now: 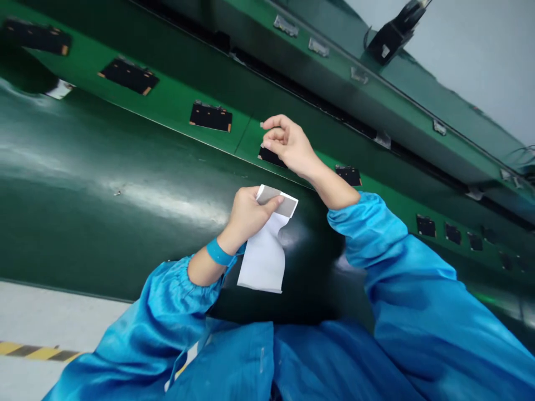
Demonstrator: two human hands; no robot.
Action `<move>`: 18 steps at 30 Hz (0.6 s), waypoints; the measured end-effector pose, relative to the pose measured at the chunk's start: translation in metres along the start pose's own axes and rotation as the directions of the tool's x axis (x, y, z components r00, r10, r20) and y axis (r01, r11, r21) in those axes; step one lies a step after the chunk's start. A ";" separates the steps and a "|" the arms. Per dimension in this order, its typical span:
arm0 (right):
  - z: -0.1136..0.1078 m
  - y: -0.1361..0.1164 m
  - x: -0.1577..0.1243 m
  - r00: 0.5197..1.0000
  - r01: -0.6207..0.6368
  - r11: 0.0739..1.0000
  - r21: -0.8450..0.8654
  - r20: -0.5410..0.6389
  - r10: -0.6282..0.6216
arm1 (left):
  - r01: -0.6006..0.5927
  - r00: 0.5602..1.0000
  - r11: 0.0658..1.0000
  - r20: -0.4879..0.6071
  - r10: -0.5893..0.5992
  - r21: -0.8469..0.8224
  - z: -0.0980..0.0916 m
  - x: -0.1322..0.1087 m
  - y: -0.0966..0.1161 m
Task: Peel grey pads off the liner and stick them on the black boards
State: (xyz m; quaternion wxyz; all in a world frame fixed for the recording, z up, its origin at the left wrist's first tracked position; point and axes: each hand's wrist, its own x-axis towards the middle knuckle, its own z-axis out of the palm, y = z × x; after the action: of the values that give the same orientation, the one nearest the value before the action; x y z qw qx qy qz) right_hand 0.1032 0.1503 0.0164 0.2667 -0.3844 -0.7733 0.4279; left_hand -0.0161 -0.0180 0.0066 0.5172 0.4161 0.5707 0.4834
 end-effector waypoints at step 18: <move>0.093 -0.009 0.127 0.972 0.114 0.946 -0.303 0.233 -0.043 | 0.001 0.972 0.993 0.234 -0.030 0.121 0.002 -0.004 -0.009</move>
State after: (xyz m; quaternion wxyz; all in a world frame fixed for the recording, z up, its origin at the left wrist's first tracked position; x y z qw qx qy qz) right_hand -0.0400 0.2092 -0.0111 0.1304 -0.3401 -0.8714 0.3287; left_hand -0.0132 -0.0232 -0.0012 0.5591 0.4963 0.5365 0.3915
